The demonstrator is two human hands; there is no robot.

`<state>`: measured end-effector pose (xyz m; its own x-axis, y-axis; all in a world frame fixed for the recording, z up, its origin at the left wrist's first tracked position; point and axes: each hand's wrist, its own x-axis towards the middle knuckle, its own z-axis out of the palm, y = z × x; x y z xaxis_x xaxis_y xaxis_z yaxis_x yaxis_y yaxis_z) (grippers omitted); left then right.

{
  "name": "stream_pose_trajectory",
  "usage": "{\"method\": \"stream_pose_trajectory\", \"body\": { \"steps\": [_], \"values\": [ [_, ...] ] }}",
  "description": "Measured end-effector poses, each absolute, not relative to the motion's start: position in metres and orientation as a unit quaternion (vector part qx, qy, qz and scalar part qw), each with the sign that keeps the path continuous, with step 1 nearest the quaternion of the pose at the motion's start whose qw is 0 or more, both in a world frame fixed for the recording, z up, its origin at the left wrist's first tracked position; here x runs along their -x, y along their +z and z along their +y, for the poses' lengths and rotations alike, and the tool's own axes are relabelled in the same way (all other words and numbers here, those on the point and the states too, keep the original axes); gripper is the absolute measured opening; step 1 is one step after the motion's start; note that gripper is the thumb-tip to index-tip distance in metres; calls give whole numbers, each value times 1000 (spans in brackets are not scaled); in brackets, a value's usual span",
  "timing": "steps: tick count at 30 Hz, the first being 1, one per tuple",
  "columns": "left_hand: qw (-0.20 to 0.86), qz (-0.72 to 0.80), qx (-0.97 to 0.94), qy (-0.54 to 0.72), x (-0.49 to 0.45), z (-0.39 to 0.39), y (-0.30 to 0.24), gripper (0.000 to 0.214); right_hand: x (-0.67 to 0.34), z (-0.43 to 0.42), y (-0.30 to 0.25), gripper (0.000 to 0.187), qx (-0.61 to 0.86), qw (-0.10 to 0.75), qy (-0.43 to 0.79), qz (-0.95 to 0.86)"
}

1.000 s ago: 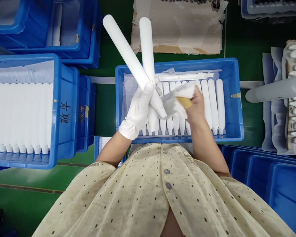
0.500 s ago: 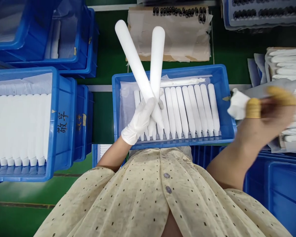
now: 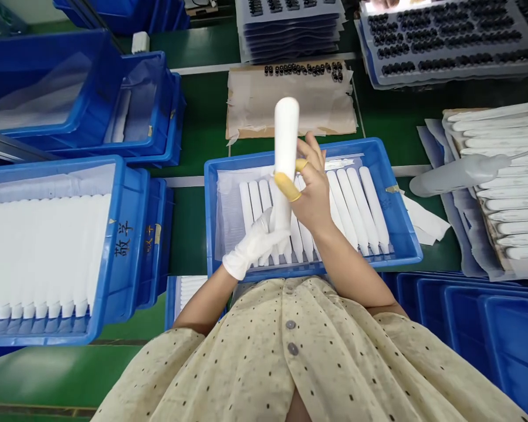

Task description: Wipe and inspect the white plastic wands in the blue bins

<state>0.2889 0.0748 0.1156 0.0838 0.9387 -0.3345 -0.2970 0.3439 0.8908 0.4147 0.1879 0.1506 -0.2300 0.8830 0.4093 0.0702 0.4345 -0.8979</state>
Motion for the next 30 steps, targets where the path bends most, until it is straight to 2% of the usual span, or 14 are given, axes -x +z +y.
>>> {"method": "stream_pose_trajectory", "body": {
  "steps": [4, 9, 19, 25, 30],
  "values": [
    [673, 489, -284, 477, -288, 77, 119, 51, -410, 180, 136, 55, 368, 540, 538, -533],
    [649, 490, -276, 512, -289, 80, 117, 47, -409, 191, 116, 63, 344, 493, 664, -445],
    [640, 481, -256, 542, -280, 84, 121, 47, -398, 194, 90, 62, 348, 461, 681, -450],
    [638, 478, -290, 529, -275, 77, 115, 57, -396, 171, 101, 59, 367, 455, 656, -477],
    [626, 524, -312, 486, -273, 71, 117, 61, -402, 157, 105, 54, 352, 447, 681, -461]
  ]
}}
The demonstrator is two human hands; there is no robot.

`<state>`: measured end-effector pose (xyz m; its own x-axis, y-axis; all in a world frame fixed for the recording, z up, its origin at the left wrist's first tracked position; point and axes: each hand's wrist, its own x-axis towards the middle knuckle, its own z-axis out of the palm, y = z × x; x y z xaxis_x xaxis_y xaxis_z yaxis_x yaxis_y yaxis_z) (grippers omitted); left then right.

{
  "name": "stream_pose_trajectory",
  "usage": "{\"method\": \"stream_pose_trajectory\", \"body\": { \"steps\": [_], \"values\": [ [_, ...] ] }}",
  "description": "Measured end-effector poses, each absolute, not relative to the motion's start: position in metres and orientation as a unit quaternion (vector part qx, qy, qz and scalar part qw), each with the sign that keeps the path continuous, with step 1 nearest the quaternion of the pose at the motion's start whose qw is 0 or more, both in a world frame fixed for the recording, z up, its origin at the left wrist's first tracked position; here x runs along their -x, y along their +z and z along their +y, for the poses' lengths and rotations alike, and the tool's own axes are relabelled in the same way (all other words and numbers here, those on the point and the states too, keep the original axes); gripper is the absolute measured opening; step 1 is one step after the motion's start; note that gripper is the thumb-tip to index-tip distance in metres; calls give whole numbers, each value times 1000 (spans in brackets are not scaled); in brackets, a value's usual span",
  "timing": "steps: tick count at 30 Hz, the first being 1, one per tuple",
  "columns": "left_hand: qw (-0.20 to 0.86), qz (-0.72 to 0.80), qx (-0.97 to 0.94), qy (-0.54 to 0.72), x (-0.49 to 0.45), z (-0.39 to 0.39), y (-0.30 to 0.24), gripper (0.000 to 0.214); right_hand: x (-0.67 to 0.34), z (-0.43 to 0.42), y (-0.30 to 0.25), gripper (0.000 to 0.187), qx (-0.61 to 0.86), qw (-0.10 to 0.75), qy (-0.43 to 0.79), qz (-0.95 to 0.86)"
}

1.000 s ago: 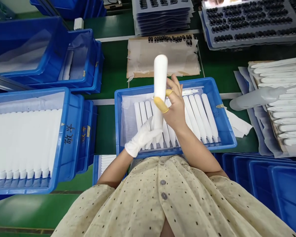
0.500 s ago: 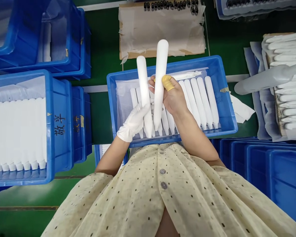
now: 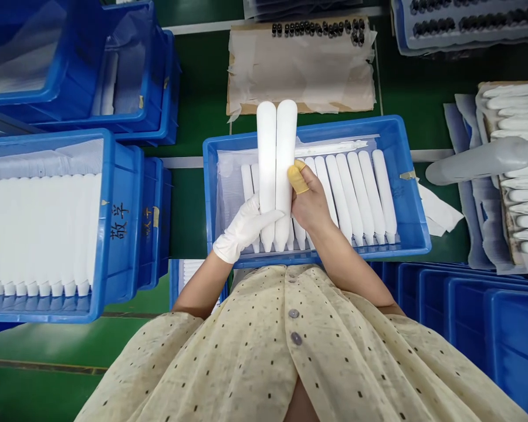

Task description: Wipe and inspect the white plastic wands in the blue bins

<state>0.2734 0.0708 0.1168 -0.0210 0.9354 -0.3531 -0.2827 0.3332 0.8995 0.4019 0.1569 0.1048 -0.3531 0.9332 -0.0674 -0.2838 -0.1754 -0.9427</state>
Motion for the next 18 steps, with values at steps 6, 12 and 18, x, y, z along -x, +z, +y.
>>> {"method": "stream_pose_trajectory", "body": {
  "steps": [6, 12, 18],
  "values": [
    [576, 525, -317, 541, -272, 75, 115, 49, -406, 140, 92, 44, 341, 436, 707, -440],
    [522, 517, -257, 627, -263, 81, 122, 44, -413, 146, 88, 40, 320, 502, 748, -294],
    [639, 442, -192, 599, -274, 81, 138, 42, -414, 149, 98, 35, 241, 386, 870, -188]
  ]
}}
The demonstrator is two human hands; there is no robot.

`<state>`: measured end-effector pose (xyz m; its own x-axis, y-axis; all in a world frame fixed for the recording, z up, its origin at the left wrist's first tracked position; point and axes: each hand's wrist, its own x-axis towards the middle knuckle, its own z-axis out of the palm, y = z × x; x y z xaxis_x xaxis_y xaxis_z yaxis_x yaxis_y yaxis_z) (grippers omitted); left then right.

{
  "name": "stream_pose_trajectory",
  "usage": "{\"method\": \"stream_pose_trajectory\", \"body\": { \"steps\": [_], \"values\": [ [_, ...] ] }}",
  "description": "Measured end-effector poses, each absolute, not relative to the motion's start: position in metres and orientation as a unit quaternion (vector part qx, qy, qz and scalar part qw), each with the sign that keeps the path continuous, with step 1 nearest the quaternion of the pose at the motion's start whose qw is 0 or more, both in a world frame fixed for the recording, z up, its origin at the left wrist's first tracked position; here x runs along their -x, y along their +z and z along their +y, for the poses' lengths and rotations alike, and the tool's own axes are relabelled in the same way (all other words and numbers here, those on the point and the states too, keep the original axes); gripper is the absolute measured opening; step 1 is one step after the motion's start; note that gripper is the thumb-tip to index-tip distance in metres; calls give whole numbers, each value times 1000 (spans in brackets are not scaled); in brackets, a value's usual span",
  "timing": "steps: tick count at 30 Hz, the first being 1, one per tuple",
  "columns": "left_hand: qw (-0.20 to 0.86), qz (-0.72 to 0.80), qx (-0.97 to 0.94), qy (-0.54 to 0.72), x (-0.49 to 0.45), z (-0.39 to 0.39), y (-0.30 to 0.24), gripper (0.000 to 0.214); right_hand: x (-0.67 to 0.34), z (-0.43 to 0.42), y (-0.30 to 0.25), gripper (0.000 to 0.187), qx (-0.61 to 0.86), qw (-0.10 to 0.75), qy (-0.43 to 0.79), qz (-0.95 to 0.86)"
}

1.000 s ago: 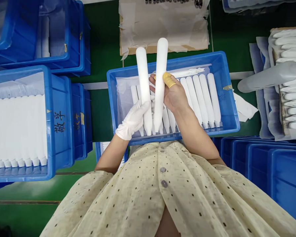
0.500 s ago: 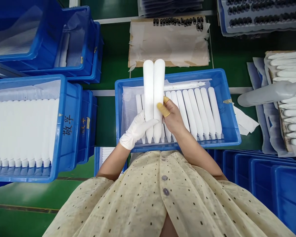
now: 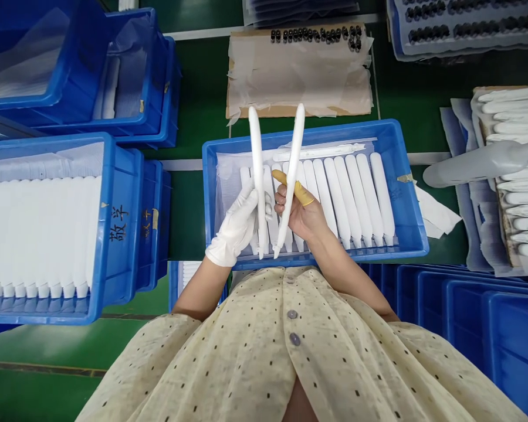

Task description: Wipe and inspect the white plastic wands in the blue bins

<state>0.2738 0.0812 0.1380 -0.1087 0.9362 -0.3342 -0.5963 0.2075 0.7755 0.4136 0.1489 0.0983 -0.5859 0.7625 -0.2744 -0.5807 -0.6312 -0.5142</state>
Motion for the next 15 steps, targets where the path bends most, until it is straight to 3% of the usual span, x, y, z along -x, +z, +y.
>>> {"method": "stream_pose_trajectory", "body": {
  "steps": [6, 10, 15],
  "values": [
    [673, 407, -139, 602, -279, 83, 139, 33, -410, 144, 106, 22, 263, 343, 892, -132],
    [681, 419, -97, 593, -275, 85, 142, 21, -410, 142, 105, 26, 263, 360, 881, -158],
    [665, 446, -116, 588, -270, 87, 145, 33, -408, 142, 96, 32, 254, 387, 867, -188]
  ]
}}
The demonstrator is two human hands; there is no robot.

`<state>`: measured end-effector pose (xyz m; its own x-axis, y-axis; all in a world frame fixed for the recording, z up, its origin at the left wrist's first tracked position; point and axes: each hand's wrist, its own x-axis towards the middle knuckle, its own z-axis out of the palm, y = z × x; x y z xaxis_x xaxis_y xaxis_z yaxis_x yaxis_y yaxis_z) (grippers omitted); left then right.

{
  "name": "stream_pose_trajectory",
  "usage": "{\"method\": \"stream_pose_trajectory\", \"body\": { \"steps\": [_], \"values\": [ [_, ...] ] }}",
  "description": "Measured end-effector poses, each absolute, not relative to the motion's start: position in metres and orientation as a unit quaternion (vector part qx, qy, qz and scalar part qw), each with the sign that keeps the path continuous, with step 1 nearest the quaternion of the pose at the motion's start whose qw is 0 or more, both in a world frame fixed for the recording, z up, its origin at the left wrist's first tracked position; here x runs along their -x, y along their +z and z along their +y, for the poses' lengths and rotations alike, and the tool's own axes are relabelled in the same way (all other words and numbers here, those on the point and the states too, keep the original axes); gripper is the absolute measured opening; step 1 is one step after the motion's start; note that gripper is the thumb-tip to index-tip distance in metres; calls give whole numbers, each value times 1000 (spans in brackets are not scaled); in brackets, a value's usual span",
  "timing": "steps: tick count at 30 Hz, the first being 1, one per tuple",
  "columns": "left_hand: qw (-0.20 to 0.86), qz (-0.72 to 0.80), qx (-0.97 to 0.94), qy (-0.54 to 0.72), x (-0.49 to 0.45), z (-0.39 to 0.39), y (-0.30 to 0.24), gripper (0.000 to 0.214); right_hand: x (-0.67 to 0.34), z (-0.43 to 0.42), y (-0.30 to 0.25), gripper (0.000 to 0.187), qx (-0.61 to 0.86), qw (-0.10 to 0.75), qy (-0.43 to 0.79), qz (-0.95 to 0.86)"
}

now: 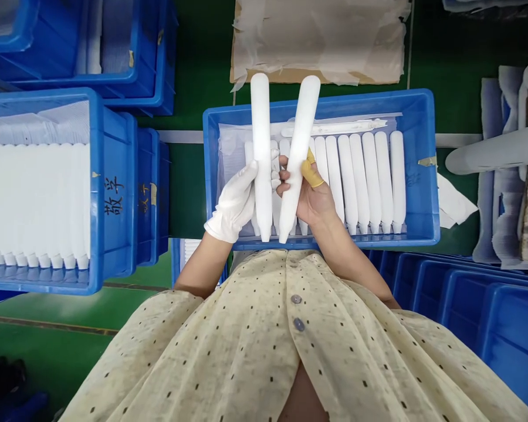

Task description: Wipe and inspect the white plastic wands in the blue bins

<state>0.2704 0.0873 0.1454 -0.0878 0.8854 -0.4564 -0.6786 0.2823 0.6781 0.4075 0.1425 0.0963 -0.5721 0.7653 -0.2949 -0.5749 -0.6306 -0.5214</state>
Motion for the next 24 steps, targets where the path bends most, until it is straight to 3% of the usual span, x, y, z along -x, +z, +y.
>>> {"method": "stream_pose_trajectory", "body": {
  "steps": [7, 13, 18, 24],
  "values": [
    [648, 457, -145, 592, -264, 86, 141, 34, -408, 144, 89, 25, 252, 382, 854, -247],
    [648, 471, -107, 589, -265, 87, 141, 43, -408, 139, 85, 50, 241, 387, 839, -295],
    [659, 438, -129, 597, -267, 86, 131, 34, -407, 131, 78, 65, 259, 407, 791, -377],
    [659, 407, -257, 578, -266, 84, 125, 35, -408, 119, 77, 45, 286, 501, 621, -530]
  ]
}}
